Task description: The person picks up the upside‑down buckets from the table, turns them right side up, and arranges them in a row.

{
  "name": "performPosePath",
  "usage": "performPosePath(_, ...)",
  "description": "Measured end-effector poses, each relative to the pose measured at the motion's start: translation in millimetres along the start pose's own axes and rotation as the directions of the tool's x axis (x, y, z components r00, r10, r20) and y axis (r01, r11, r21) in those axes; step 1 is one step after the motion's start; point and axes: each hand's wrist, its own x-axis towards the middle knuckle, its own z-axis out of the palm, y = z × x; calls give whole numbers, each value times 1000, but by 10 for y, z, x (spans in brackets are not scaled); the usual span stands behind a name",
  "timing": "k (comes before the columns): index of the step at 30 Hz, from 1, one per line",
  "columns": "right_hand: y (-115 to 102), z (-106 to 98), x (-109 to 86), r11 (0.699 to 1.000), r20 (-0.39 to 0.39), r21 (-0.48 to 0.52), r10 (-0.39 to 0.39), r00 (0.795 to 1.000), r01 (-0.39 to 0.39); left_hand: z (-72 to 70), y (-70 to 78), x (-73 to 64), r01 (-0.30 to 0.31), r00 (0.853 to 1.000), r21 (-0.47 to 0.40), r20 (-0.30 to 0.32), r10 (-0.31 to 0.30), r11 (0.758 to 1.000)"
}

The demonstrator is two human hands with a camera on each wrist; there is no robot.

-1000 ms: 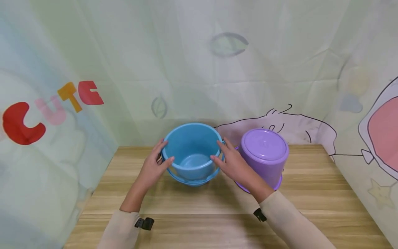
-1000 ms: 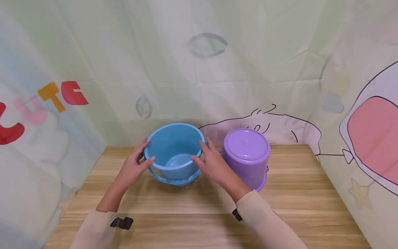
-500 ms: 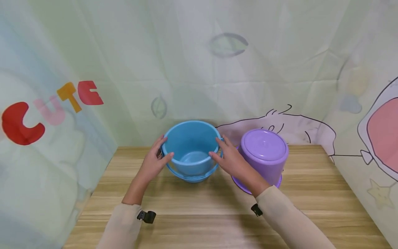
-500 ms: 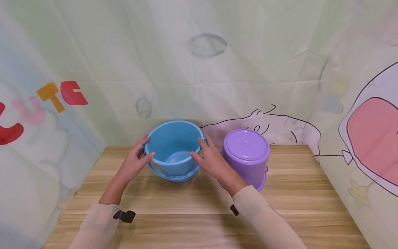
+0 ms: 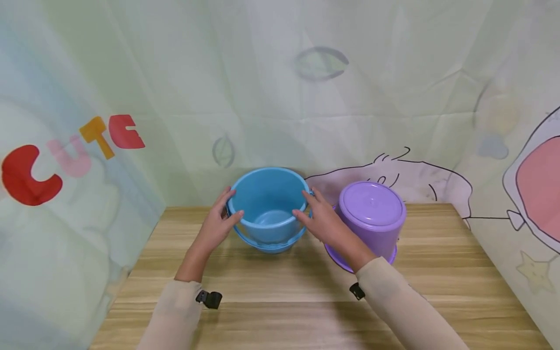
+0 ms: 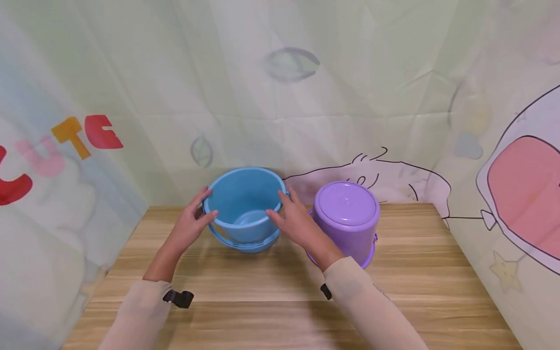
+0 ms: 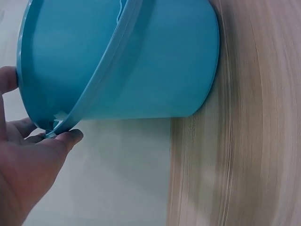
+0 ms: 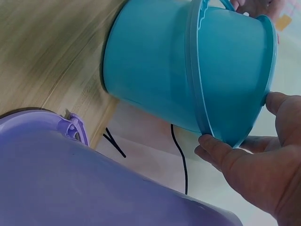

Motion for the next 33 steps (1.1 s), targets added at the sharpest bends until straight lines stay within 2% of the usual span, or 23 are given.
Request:
performPosePath(8, 7, -7, 12, 1000, -4, 15, 7, 1000, -7, 51, -10, 23, -27, 1000, 16, 2, 27, 1000)
performPosePath(14, 8, 8, 13, 1000, -9, 29, -12, 1000, 12, 79, -33, 25, -31, 999, 4, -23, 31, 1000)
performPosePath(26, 0, 35, -12, 999, -19, 32, -24, 1000, 25, 84, -36, 14, 7, 998, 85, -67, -1, 996)
performPosePath(33, 36, 15, -32, 998, -38, 50, -37, 999, 39, 71, -4, -6, -2, 997, 75, -82, 9, 997)
